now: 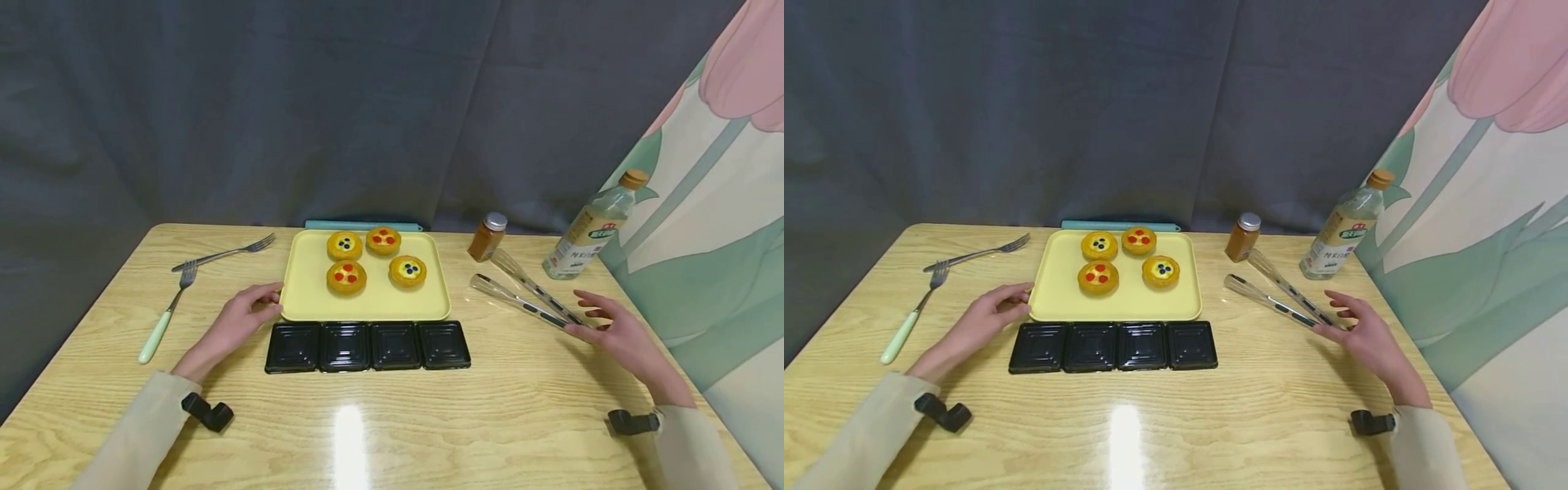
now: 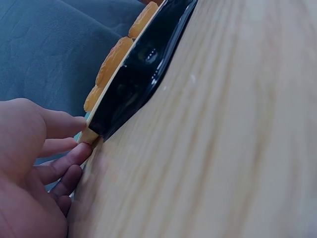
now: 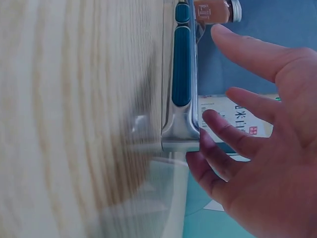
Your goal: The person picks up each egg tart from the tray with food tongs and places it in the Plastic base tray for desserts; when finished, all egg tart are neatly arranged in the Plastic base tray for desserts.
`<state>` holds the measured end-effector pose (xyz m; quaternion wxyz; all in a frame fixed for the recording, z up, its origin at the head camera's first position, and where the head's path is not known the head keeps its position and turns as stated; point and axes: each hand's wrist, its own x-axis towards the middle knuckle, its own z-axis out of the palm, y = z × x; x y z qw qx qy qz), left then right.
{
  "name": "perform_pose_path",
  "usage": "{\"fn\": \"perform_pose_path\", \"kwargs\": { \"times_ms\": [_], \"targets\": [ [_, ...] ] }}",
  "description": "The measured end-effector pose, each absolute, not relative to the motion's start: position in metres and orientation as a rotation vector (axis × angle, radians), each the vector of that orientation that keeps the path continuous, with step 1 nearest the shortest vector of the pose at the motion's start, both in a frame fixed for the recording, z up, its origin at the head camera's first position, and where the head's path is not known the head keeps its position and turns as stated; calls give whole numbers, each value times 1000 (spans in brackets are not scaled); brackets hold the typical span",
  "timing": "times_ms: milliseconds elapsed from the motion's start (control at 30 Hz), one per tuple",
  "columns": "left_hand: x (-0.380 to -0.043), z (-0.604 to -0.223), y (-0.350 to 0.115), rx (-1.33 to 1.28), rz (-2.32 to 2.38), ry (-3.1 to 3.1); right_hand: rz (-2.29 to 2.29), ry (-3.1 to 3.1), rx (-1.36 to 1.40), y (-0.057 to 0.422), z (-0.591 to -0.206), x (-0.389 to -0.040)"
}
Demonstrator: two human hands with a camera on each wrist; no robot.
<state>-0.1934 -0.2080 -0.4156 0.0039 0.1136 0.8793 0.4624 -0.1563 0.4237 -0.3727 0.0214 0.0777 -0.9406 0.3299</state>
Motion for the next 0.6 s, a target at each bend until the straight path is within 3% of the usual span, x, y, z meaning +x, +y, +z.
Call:
{"fn": "perform_pose_path", "kwargs": {
  "times_ms": [600],
  "targets": [
    [-194, -418, -207, 336, 1460, 2771, 940, -3018, 245, 412, -382, -186]
  ]
}}
